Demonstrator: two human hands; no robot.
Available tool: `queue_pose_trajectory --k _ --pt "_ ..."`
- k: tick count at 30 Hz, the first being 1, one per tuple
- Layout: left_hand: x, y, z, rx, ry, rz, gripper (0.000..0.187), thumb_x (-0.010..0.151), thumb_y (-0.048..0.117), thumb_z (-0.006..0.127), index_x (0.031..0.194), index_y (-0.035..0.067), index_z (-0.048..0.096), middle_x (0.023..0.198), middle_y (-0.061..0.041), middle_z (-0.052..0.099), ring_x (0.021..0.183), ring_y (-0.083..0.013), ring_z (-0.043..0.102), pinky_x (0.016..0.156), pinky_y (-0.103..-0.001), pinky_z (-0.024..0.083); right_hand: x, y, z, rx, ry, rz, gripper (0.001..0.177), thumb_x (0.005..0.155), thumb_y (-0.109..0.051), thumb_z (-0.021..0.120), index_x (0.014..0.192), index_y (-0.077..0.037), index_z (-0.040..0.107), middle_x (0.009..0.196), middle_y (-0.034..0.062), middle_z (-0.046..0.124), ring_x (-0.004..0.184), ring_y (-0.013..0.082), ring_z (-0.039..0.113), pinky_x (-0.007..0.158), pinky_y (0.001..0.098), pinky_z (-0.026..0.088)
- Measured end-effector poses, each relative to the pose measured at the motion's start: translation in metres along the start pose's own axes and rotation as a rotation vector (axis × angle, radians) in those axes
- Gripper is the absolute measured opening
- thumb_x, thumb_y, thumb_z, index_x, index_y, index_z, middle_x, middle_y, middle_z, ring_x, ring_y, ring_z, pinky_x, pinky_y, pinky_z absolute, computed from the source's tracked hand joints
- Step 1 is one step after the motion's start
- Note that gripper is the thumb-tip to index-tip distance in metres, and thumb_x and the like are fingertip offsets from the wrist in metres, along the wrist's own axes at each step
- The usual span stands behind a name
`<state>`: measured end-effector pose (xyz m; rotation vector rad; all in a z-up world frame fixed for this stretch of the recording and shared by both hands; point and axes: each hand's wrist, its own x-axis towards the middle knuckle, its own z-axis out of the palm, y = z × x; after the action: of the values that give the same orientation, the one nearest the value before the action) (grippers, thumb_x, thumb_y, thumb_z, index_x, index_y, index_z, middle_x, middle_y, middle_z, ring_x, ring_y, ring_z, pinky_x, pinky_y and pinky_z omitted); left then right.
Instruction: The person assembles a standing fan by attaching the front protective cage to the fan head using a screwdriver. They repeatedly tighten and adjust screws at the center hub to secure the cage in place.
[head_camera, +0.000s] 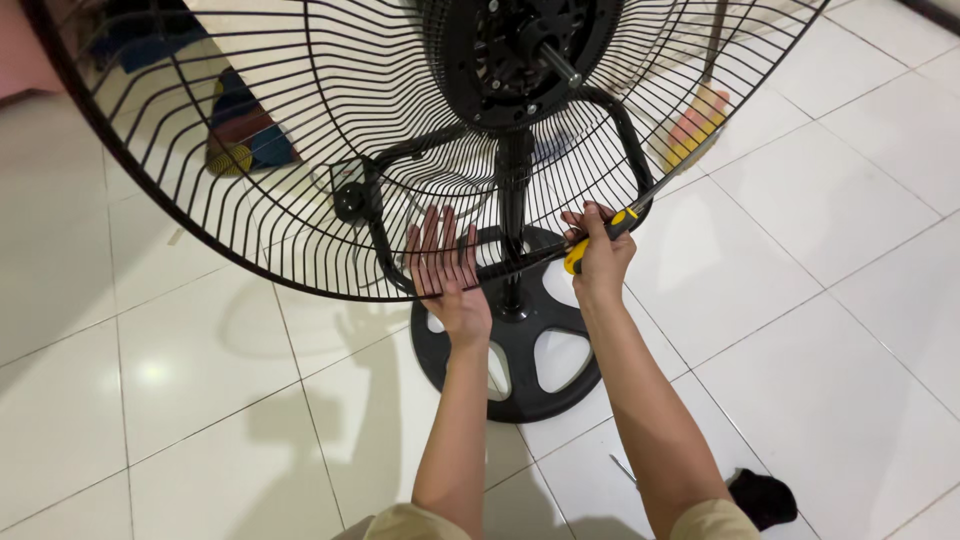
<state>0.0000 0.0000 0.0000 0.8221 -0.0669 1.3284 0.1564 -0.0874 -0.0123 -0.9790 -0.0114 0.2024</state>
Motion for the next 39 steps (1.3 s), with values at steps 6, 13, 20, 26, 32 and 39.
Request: queue_pose_trajectory --k 6,13,20,26,32,39 --pt "0.016 -0.003 -0.007 -0.296 -0.103 -0.023 0.065 0.107 0.036 0.059 0.157 0.003 0.035 0.156 -0.021 0.046 0.149 -0.0393 0.043 0.126 -0.063 0.037 0.002 -0.004 0.008 0.012 -0.006 0.0 0.018 0.097 -0.01 0.071 0.104 0.003 0.06 0.088 0.0131 0.069 0.083 0.0246 0.075 0.058 0.0295 0.054" --pt "0.021 -0.003 0.009 -0.159 0.278 -0.12 0.053 0.109 0.042 0.043 0.142 0.001 0.045 0.142 -0.024 0.057 0.131 -0.0371 0.059 0.11 -0.058 0.052 0.004 -0.01 0.013 -0.078 -0.022 0.05 0.024 0.098 -0.015 0.07 0.111 0.003 0.061 0.091 0.0188 0.074 0.067 0.0175 0.065 0.053 0.0271 0.049" --pt "0.012 -0.007 0.026 -0.071 0.535 -0.058 0.044 0.106 0.036 0.054 0.127 -0.003 0.054 0.126 -0.019 0.066 0.116 -0.0303 0.068 0.101 -0.049 0.06 -0.002 -0.017 -0.012 -0.263 -0.076 -0.066 0.051 0.099 -0.014 0.068 0.141 -0.005 0.041 0.102 0.0143 0.064 0.074 0.0146 0.061 0.055 0.0282 0.053" --pt "0.016 -0.004 0.032 -0.032 0.576 -0.013 0.043 0.104 0.036 0.055 0.123 -0.003 0.057 0.122 -0.017 0.069 0.106 -0.027 0.07 0.094 -0.046 0.062 -0.049 -0.042 -0.047 -0.376 -0.046 -0.355 0.071 0.093 0.005 0.063 0.148 -0.008 0.02 0.142 0.017 0.041 0.093 0.0181 0.058 0.064 0.031 0.055" --pt "0.026 -0.001 0.037 0.027 0.61 -0.022 0.045 0.106 0.037 0.054 0.119 -0.005 0.061 0.12 -0.018 0.07 0.103 -0.028 0.071 0.092 -0.046 0.062 -0.119 -0.08 -0.034 -0.671 -0.185 -0.544 0.064 0.089 0.011 0.063 0.147 0.001 0.038 0.114 0.0139 0.059 0.094 0.014 0.061 0.074 0.0267 0.052" --pt "0.033 0.01 0.033 -0.015 0.59 -0.001 0.043 0.105 0.036 0.052 0.118 -0.005 0.059 0.118 -0.02 0.07 0.104 -0.0287 0.072 0.092 -0.046 0.062 -0.154 -0.131 0.008 -0.729 -0.248 -0.67 0.035 0.094 0.006 0.065 0.128 0.003 0.064 0.113 0.0128 0.071 0.088 0.012 0.072 0.069 0.0225 0.059"
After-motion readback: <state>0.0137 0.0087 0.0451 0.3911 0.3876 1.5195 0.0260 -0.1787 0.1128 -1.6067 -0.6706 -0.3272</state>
